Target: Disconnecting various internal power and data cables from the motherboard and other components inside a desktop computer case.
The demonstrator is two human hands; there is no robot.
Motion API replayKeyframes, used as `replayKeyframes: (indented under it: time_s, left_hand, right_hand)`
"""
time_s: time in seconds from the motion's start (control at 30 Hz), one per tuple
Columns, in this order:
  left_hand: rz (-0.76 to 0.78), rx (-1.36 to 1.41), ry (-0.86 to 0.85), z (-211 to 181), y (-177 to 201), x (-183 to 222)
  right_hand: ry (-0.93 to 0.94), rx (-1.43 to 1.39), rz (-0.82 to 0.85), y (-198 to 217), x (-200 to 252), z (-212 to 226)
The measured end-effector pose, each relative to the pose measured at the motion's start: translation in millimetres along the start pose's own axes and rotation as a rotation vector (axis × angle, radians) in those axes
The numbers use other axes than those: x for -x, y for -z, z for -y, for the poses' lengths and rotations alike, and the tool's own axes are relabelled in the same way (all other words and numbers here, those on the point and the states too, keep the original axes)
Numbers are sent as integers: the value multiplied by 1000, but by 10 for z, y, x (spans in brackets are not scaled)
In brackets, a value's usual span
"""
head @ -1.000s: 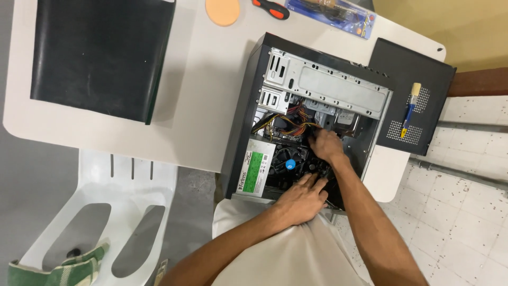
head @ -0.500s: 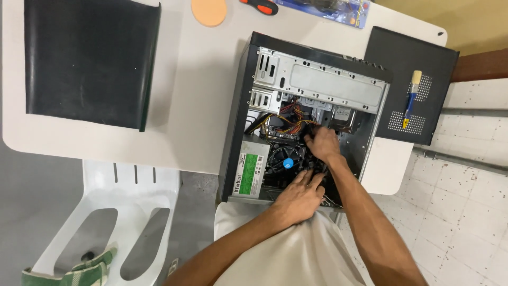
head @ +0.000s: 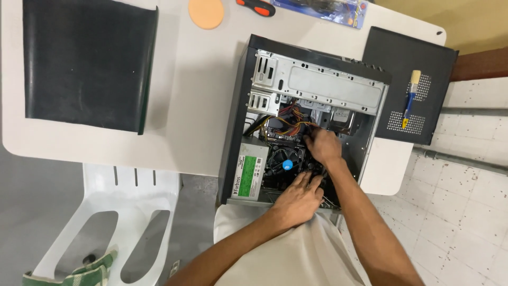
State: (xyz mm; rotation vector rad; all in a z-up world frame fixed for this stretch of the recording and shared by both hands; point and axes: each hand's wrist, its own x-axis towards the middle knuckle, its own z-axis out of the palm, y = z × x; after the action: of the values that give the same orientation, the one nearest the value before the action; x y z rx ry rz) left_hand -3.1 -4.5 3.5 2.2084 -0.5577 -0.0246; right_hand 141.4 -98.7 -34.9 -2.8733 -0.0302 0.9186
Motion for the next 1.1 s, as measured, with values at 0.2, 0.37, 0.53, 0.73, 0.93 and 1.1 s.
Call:
replayKeyframes:
  time_s: [0.2,0.37,0.53,0.73,0.93,1.1]
  left_hand:
    - [6,-18,-12,15,-19,-1]
    - [-12,-41,-7,9,-9,-7]
    - [0,-2,23,11,-70,12]
    - [35,-3,13,10,-66,5]
    - [43,11,41,3,-60,-15]
    - [59,10,66,-6,-46,-8]
  right_hand:
    - [-6,236,173,146,-144,42]
    - [-3,187,154,53,-155,-44]
    - [-3,-8,45,-50,-58,-89]
    - [-58,216,37,97,48,146]
    - [3,-31,10,-19,6,-33]
    - [3,52,-14,41,47,76]
